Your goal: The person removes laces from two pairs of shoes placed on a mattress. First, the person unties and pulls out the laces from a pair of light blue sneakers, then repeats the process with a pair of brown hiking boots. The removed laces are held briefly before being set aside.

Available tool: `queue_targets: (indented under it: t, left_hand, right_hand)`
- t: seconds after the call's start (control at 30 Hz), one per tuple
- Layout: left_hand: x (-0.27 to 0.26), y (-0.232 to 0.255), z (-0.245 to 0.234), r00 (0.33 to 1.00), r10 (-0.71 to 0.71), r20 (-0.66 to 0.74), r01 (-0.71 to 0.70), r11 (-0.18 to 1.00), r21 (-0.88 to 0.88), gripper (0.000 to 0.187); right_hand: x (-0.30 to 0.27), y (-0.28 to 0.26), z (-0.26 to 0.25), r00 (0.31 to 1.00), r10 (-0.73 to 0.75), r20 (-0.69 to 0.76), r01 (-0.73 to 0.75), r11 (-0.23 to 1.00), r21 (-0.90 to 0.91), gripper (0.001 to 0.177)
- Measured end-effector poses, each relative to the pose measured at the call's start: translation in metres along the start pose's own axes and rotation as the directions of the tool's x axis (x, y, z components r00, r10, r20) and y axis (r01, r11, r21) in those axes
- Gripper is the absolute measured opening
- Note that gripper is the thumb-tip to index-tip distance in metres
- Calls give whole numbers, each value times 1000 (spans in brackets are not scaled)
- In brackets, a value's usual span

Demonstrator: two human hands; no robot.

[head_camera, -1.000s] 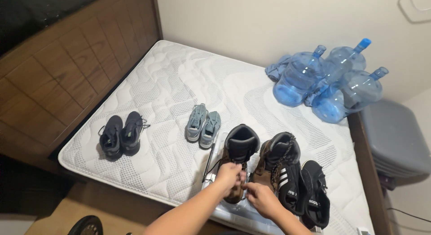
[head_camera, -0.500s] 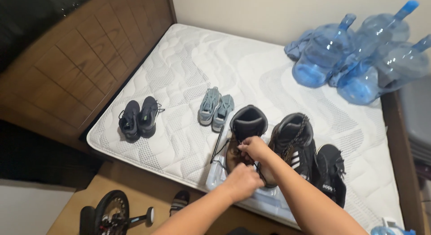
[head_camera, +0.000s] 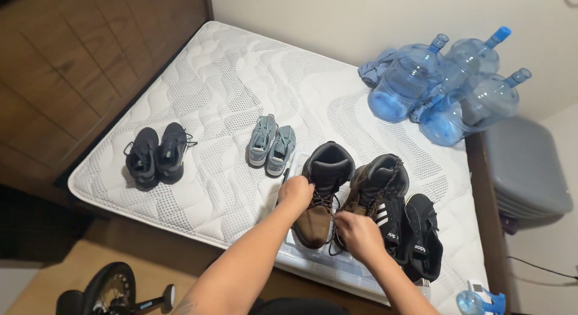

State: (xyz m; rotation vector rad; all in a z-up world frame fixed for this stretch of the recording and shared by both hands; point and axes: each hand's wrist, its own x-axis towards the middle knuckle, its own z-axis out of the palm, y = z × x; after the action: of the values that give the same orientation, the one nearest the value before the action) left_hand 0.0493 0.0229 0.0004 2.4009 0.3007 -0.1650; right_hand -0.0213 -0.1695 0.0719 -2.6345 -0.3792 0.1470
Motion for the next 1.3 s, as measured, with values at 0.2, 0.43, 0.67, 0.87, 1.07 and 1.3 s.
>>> queue_targets:
  t: [0.2, 0.43, 0.67, 0.87, 1.07, 1.3]
  left_hand:
    - [3, -7, 9, 977, -5, -213, -16, 995, -96, 30]
    - [-10, 2, -9, 992, -126, -29, 119, 977, -175, 38]
    - [-7, -2, -7, 994, -52, -98, 56, 998, 39, 39]
    - [-18, -19, -24, 983, -159, -92, 162, 987, 25, 34]
    - [-35, -4, 18, 828, 524, -198, -502, 851, 153, 20]
    - [-19, -12, 45, 827, 562, -4, -525, 774, 353, 8]
  right_hand:
    - [-33, 59, -16, 968, 226, 106, -214, 970, -113, 25]
    - [7, 57, 0, 989, 151, 8, -149, 982, -119, 28]
    - [80, 19, 32, 908, 384, -166, -360, 920, 157, 56]
    - [86, 40, 36, 882, 450, -142, -420, 885, 200, 49]
    - [85, 45, 36, 883, 460, -95, -428, 871, 239, 51]
    - [88, 39, 22, 900, 434, -47, -420, 890, 176, 52]
